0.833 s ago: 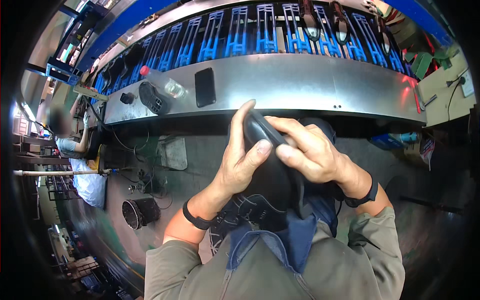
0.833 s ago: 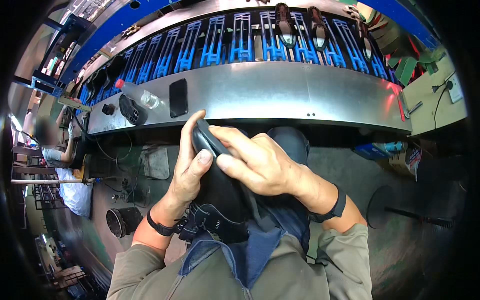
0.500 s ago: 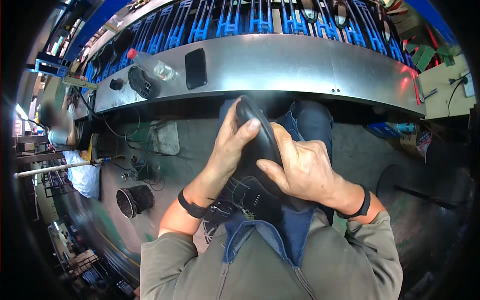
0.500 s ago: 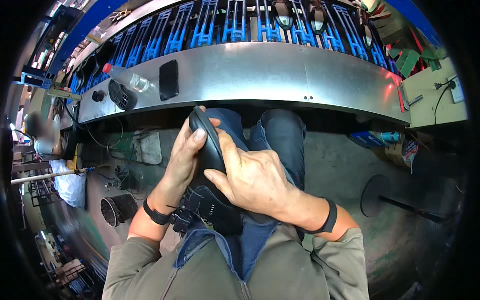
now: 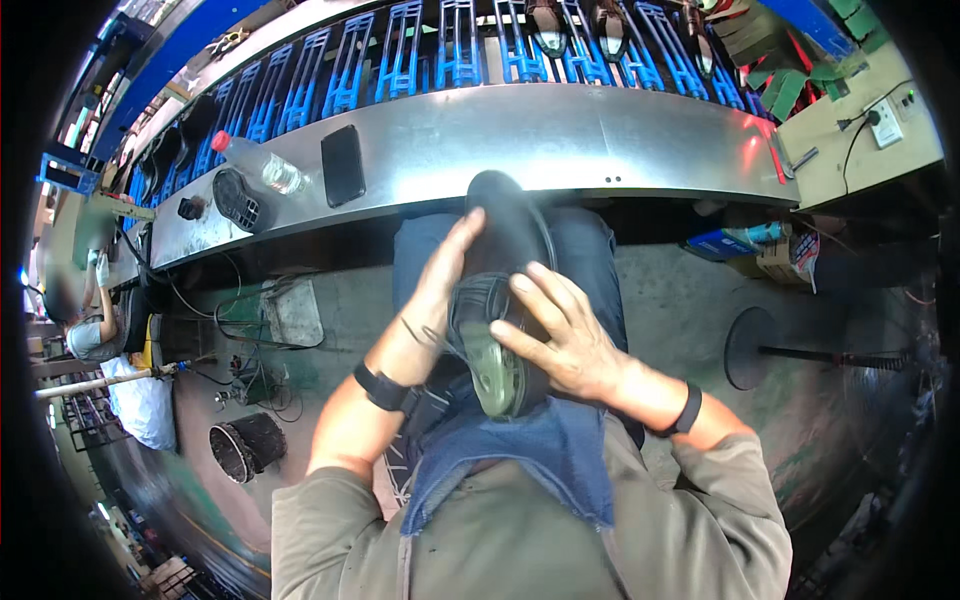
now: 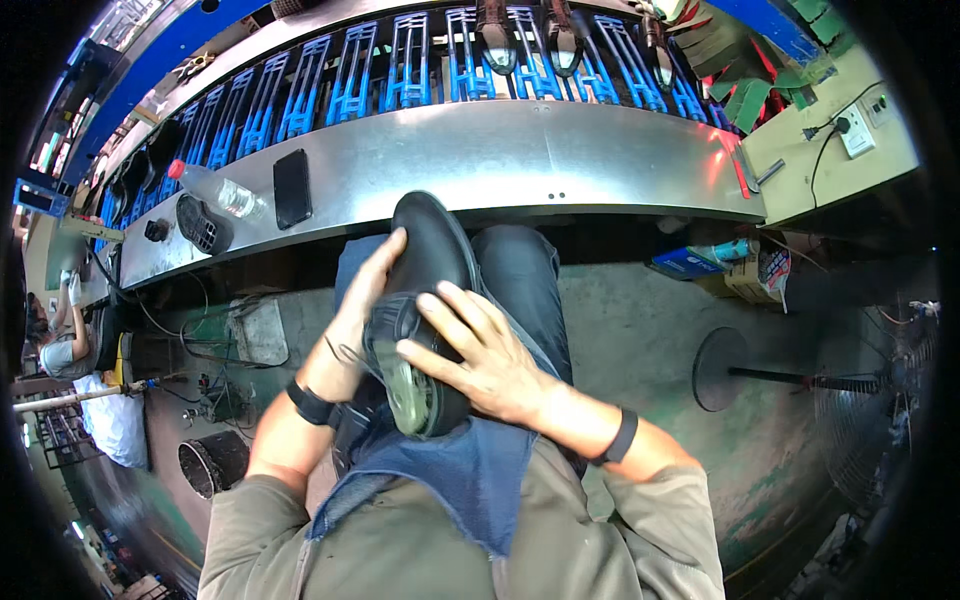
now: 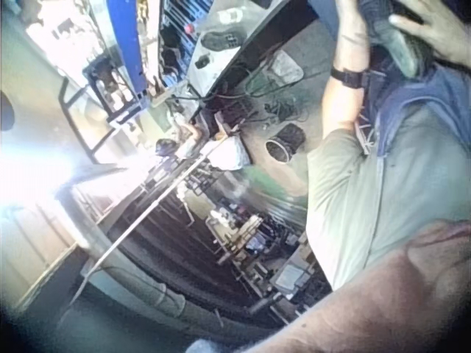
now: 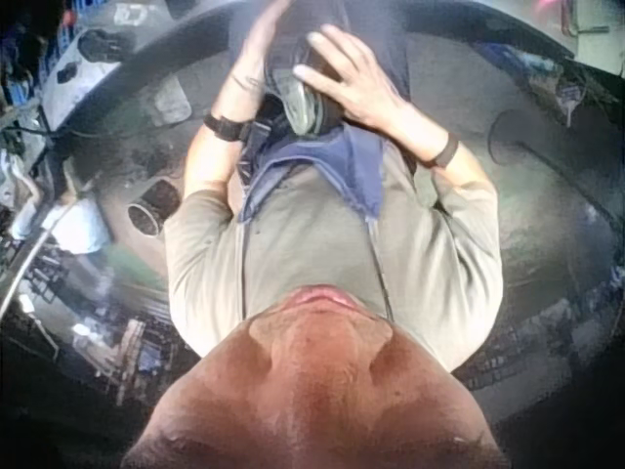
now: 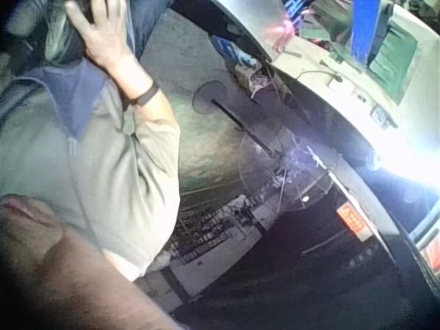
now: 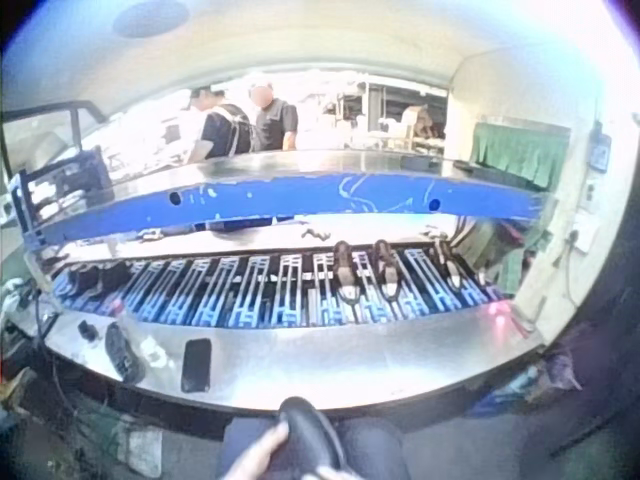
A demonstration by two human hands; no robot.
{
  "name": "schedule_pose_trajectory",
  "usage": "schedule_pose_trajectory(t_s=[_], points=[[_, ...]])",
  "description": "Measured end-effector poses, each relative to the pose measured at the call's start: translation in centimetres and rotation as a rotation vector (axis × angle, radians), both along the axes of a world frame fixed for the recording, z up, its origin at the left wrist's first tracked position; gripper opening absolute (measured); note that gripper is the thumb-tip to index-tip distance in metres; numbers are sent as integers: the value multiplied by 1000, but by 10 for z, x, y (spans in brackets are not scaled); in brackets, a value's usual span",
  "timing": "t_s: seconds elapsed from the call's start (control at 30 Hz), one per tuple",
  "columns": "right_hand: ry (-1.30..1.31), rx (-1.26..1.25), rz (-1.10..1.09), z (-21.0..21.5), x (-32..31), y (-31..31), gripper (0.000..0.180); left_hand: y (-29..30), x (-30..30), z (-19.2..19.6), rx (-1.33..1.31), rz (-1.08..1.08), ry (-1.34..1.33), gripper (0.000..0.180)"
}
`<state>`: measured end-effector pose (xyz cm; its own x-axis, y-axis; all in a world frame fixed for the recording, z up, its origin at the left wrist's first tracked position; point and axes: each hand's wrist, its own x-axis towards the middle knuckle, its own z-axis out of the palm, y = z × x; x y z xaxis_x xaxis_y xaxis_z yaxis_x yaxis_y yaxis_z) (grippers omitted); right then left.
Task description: Inspecting and organizing shoes on a conveyor belt in a factory setting.
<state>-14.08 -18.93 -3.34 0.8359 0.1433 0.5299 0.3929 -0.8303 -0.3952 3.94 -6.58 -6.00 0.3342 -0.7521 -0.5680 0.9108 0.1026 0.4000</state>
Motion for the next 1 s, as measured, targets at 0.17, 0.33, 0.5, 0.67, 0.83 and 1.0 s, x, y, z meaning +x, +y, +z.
schedule_pose_trajectory(t_s=[0.17, 0.33, 0.5, 0.67, 0.83, 1.0], points=[[-280, 120, 353, 78, 68, -17, 69, 16, -11, 78, 59, 193, -108, 43], [-56, 577, 224, 88, 98, -10, 93, 74, -5, 35, 72, 176, -1041, 55], [631, 1120, 85, -24, 107, -26, 94, 45, -49, 26, 12, 214, -1338, 58], [744, 711, -35, -37, 118, -49, 91, 42, -39, 6, 40, 61, -1590, 67], [509, 609, -76, -44, 108, -72, 64, 22, -22, -7, 46, 217, -1561, 71], [455, 916, -173, -13, 87, -58, 50, 4, 9, 0, 390, -16, -1516, 55]])
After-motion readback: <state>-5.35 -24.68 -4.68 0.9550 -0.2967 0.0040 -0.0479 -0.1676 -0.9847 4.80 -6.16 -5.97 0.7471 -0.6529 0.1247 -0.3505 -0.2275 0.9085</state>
